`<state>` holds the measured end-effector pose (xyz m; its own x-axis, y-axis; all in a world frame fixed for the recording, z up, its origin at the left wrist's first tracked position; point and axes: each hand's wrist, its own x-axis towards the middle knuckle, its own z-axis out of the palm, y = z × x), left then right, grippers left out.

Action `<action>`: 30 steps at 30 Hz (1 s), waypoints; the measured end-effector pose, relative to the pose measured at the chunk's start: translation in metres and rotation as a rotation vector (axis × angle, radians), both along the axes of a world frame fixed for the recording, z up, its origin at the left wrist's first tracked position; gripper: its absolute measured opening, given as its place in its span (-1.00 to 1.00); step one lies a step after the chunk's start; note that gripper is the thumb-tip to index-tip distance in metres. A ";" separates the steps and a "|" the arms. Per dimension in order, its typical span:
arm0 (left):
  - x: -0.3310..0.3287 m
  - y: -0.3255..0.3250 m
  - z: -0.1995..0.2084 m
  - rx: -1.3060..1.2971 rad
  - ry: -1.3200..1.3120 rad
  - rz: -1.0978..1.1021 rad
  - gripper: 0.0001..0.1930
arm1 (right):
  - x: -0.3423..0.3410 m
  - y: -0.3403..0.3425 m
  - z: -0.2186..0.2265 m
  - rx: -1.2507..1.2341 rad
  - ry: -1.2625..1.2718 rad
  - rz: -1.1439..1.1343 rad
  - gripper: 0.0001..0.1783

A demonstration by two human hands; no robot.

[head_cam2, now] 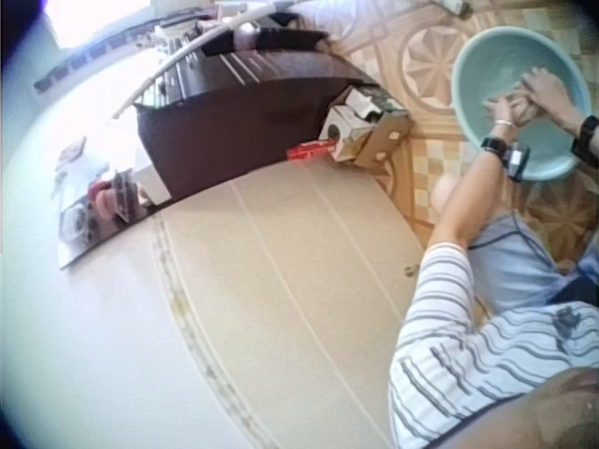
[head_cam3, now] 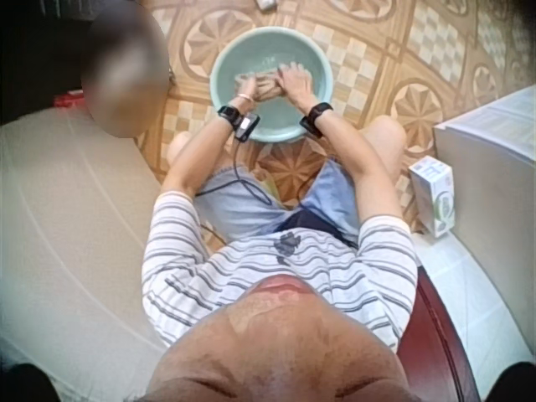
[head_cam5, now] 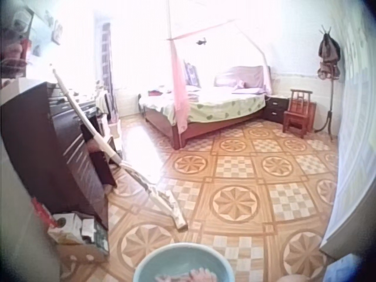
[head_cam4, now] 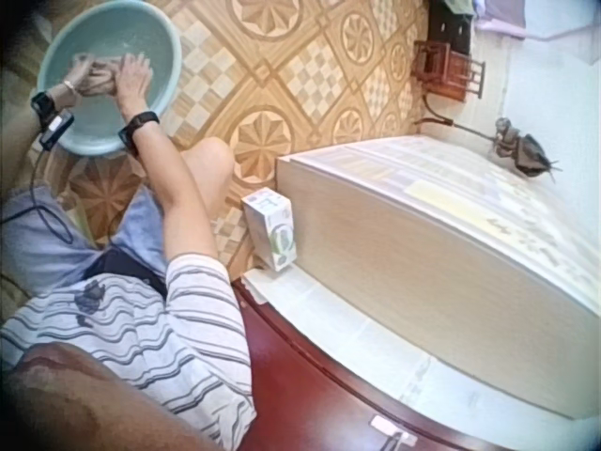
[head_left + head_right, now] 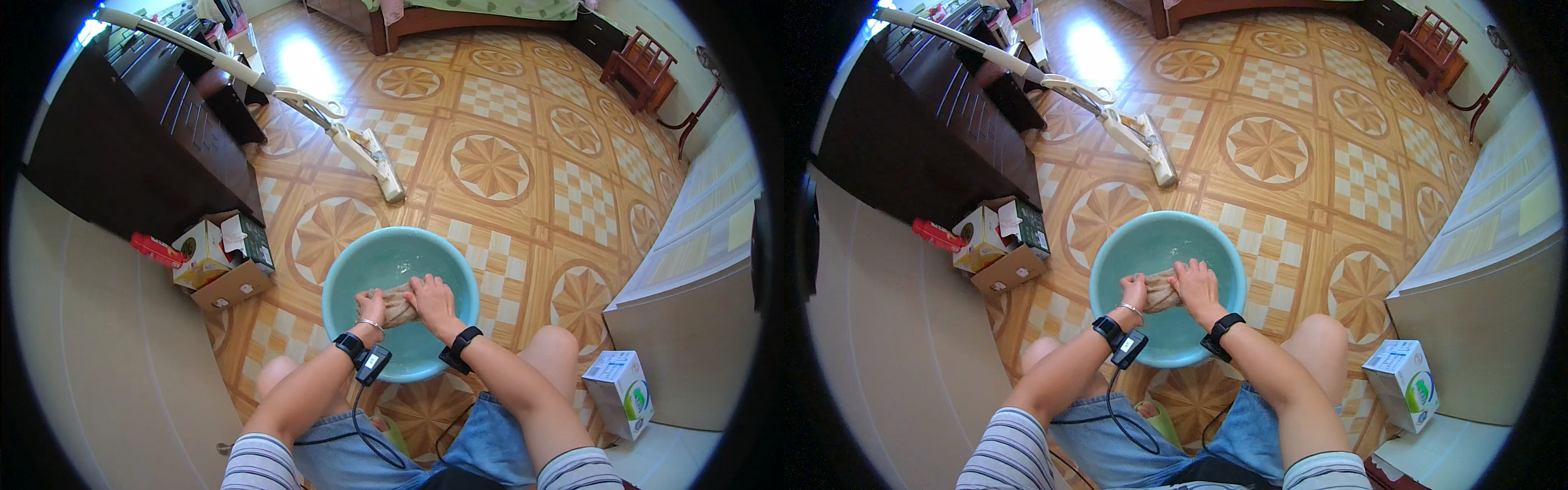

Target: The person wipes a door and a wardrobe with a cloth, then washes the cloth in a bucket of water.

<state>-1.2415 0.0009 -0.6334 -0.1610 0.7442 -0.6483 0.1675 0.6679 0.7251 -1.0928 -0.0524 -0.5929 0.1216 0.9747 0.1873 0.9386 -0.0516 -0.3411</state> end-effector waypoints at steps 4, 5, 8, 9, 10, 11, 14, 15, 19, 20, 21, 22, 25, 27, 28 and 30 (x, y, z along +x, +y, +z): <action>-0.004 -0.001 -0.004 -0.073 0.245 -0.325 -0.38 | 0.013 -0.016 -0.006 -0.244 -0.045 0.068 -0.49; -0.002 -0.003 -0.002 -0.090 0.265 -0.412 -0.34 | 0.016 -0.019 -0.007 -0.342 -0.064 0.053 -0.35; -0.009 -0.007 -0.025 -0.121 0.259 -0.591 -0.36 | 0.013 -0.020 -0.013 -0.546 -0.071 0.091 -0.14; -0.007 -0.005 -0.014 -0.159 0.334 -0.715 -0.39 | 0.014 -0.021 -0.018 -0.547 -0.071 0.091 -0.14; -0.007 -0.005 -0.016 -0.178 0.371 -0.776 -0.40 | 0.013 -0.023 -0.023 -0.581 -0.107 0.116 -0.14; -0.008 -0.005 -0.017 -0.197 0.409 -0.838 -0.42 | 0.012 -0.025 -0.029 -0.615 -0.143 0.141 -0.14; -0.015 -0.005 -0.024 -0.388 0.029 -0.678 -0.53 | 0.008 -0.024 -0.047 -0.679 -0.183 0.142 -0.17; -0.016 -0.004 -0.022 -0.457 -0.064 -0.625 -0.56 | 0.006 -0.023 -0.045 -0.673 -0.182 0.145 -0.17; -0.019 0.000 -0.026 -0.481 -0.126 -0.507 -0.47 | 0.002 -0.013 -0.055 -0.682 0.302 -0.047 -0.51; -0.012 0.000 -0.019 -0.499 -0.181 -0.455 -0.43 | 0.006 -0.011 -0.065 -0.579 0.492 -0.146 -0.56; -0.010 -0.001 -0.011 -0.521 -0.234 -0.389 -0.38 | 0.006 -0.008 -0.062 -0.577 0.495 -0.151 -0.56; -0.011 -0.001 -0.009 -0.541 -0.292 -0.313 -0.32 | -0.001 -0.002 -0.046 -0.509 0.681 -0.193 -0.60; -0.015 0.006 -0.010 -0.637 -0.620 -0.252 -0.26 | -0.011 0.013 -0.006 -0.401 1.050 -0.234 -0.66; -0.005 0.002 0.007 -0.579 -0.673 -0.221 -0.23 | -0.016 0.013 0.013 -0.360 1.237 -0.243 -0.68; -0.001 0.001 0.019 -0.516 -0.724 -0.180 -0.19 | -0.021 0.012 0.022 -0.284 1.309 -0.183 -0.69; 0.007 0.004 0.029 -0.459 -0.805 -0.119 -0.22 | -0.027 0.005 0.044 -0.208 1.375 -0.125 -0.71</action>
